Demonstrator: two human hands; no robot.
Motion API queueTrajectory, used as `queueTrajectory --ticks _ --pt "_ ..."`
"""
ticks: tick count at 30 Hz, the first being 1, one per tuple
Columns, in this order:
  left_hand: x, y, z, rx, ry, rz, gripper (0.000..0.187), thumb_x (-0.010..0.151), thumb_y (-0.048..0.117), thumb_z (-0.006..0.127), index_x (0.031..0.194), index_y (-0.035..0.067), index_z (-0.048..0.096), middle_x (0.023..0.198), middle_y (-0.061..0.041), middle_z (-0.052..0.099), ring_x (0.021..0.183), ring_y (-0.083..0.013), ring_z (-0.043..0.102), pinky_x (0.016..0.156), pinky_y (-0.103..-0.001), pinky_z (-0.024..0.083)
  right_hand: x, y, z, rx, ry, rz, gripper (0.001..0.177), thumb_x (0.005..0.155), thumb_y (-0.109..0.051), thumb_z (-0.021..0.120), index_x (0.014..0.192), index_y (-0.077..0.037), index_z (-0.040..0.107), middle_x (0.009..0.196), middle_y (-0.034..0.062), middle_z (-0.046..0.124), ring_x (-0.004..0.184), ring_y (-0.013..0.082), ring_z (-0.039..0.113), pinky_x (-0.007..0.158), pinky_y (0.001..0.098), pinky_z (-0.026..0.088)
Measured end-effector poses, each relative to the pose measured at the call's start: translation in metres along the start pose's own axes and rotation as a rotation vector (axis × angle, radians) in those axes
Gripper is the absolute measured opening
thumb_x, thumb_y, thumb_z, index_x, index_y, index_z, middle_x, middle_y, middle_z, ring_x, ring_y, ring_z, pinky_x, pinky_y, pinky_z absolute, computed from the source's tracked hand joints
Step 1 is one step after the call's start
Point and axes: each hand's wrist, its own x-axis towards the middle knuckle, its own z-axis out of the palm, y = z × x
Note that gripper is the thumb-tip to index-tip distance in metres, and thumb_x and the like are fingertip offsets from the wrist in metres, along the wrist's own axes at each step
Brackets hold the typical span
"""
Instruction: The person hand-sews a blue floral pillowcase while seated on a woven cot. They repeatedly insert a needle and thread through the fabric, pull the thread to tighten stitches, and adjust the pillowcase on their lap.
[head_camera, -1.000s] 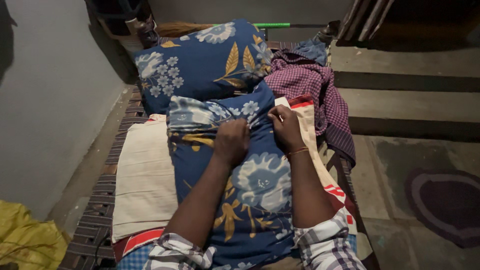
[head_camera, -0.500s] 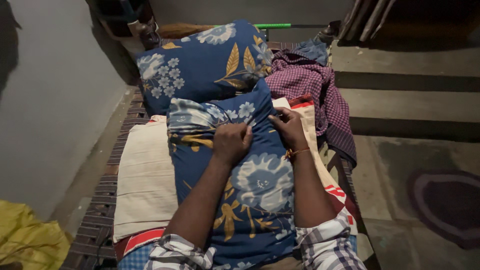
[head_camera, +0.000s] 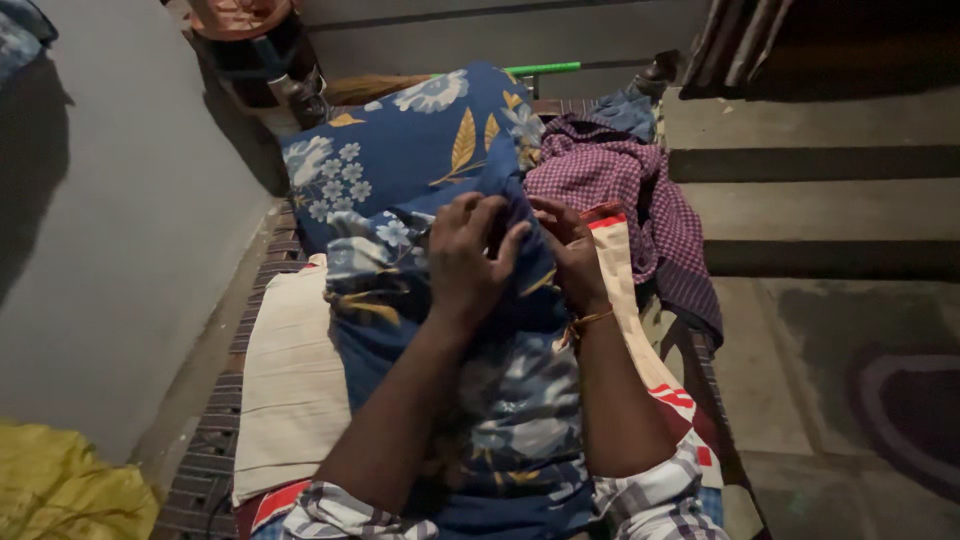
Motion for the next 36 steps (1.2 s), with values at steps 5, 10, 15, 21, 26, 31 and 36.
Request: queueTrajectory --ticks 5,10,15,21,26,31,36 --pt "0.000 0.003 0.008 -0.103 0.003 -0.150 0.006 0.093 0.011 0.074 0.095 0.006 0.070 0.097 -0.010 0.067 0.092 -0.0311 0.063 0.084 -0.042 0.050 -0.002 -0.006 0.009 -0.100 0.015 0.030 0.041 0.101 -0.004 0.063 0.142 -0.003 0.060 0.121 0.0075 0.070 0.101 0.0100 0.065 0.087 0.0249 0.053" --pt "-0.007 0.001 0.002 -0.097 0.004 -0.017 0.009 0.090 0.007 0.076 0.094 0.005 0.069 0.097 -0.010 0.068 0.091 -0.0313 0.064 0.083 -0.042 0.050 0.001 0.011 0.005 -0.174 0.070 -0.069 0.029 0.100 0.007 0.065 0.128 0.002 0.070 0.117 0.0026 0.065 0.102 0.0084 0.061 0.090 0.0230 0.050" --pt "-0.011 -0.002 -0.004 -0.076 -0.025 0.053 0.012 0.088 0.006 0.076 0.097 0.005 0.069 0.099 -0.010 0.068 0.093 -0.0313 0.064 0.087 -0.043 0.048 0.000 0.008 0.009 -0.175 0.013 -0.176 0.025 0.092 0.014 0.055 0.110 0.000 0.067 0.109 0.0011 0.062 0.107 0.0101 0.062 0.099 0.0234 0.049" --pt "-0.008 -0.002 -0.003 -0.029 0.007 0.061 0.012 0.091 0.008 0.076 0.100 0.005 0.069 0.103 -0.011 0.066 0.100 -0.0305 0.064 0.090 -0.043 0.049 -0.003 0.015 0.010 0.178 -0.005 -0.073 0.019 0.095 0.007 0.059 0.109 -0.005 0.061 0.122 0.0040 0.058 0.112 0.0133 0.058 0.099 0.0260 0.048" --pt "-0.011 -0.006 0.005 -0.025 -0.044 0.118 0.012 0.092 0.010 0.072 0.101 0.007 0.065 0.104 -0.010 0.066 0.103 -0.0310 0.063 0.094 -0.044 0.047 -0.010 0.005 0.026 0.537 -0.192 -0.078 0.009 0.099 -0.007 0.063 0.106 -0.008 0.057 0.121 0.0065 0.052 0.115 0.0191 0.057 0.100 0.0295 0.050" --pt "-0.029 -0.011 0.008 0.000 -0.170 0.134 0.014 0.092 0.013 0.071 0.099 0.007 0.061 0.102 -0.011 0.064 0.101 -0.0338 0.061 0.093 -0.047 0.045 -0.006 0.009 0.005 0.412 -0.234 -0.021 0.009 0.100 -0.011 0.059 0.102 -0.003 0.056 0.118 0.0051 0.050 0.112 0.0170 0.053 0.100 0.0318 0.050" --pt "-0.033 -0.013 0.011 0.069 -0.205 0.062 0.012 0.093 0.015 0.071 0.099 0.009 0.062 0.099 -0.011 0.064 0.097 -0.0333 0.061 0.089 -0.046 0.044 -0.005 0.035 -0.020 0.030 -0.112 0.058 0.023 0.096 -0.013 0.051 0.111 -0.001 0.063 0.109 0.0049 0.062 0.101 0.0126 0.058 0.093 0.0253 0.048"
